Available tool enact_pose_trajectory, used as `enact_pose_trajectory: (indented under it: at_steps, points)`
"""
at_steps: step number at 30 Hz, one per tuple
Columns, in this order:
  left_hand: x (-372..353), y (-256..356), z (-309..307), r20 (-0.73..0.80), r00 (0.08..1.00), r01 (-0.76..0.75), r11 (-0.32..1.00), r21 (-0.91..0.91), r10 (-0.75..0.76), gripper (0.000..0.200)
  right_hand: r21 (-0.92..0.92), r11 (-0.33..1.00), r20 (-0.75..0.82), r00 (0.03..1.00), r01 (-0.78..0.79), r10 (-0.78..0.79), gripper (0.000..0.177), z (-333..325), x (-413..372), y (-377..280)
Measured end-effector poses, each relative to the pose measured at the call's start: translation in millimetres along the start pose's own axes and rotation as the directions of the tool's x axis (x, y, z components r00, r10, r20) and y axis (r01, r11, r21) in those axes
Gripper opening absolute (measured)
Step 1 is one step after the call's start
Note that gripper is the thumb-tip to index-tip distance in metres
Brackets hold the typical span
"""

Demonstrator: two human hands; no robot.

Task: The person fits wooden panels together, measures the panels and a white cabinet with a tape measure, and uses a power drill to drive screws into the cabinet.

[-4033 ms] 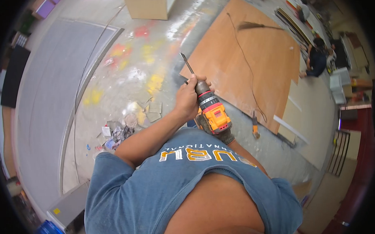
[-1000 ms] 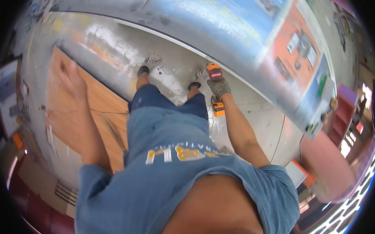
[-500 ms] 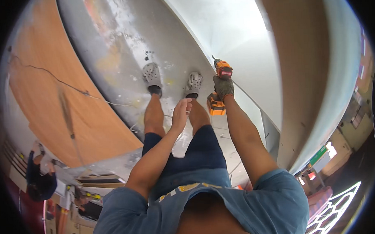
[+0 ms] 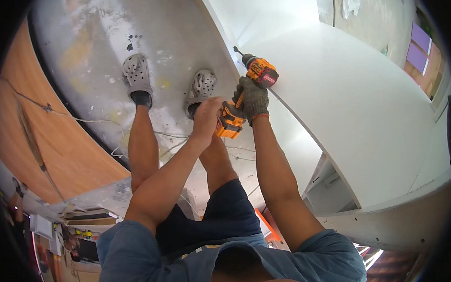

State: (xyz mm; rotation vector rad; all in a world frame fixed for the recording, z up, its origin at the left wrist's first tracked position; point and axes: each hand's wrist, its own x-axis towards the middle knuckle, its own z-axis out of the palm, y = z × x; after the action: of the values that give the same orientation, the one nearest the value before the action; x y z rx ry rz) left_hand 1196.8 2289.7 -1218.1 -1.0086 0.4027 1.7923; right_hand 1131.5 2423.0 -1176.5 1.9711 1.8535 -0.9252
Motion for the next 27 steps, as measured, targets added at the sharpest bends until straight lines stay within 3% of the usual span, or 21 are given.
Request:
enact_pose_trajectory:
  at_steps: [1,2,5,8,24,27]
  points:
    - [4.7,-6.0,1.1,-0.145,0.986,-0.069,0.995,0.074,0.079,0.032,0.002,1.000,-0.002,1.000,0.000,0.000,0.018,-2.1,2.8,0.0]
    - [8.7,-9.6,-2.0,-0.183,0.983,0.016,0.997,0.072,-0.003,0.036,-0.014,1.000,0.001,1.000,-0.013,0.013,0.018,-4.2,4.9,-0.9]
    - [19.3,-19.3,6.0,-0.230,0.970,0.089,0.994,0.058,-0.074,0.039,-0.034,0.999,-0.019,1.000,-0.023,0.023,0.018,-7.9,6.6,-10.5]
    - [22.4,-23.1,14.7,-0.145,0.978,0.152,0.988,0.028,-0.146,0.037,-0.028,0.999,-0.024,1.000,-0.016,0.015,0.018,-11.4,5.9,-11.8]
    - [17.2,-23.0,13.9,-0.146,0.972,0.199,0.975,0.101,-0.183,0.038,0.040,0.998,0.025,0.999,-0.043,0.042,0.015,-8.0,0.6,-9.0]
    - [25.2,-29.9,6.8,-0.179,0.982,0.098,0.978,0.186,-0.064,0.050,0.077,0.997,0.032,0.999,-0.009,0.007,0.016,1.3,0.7,-10.7]
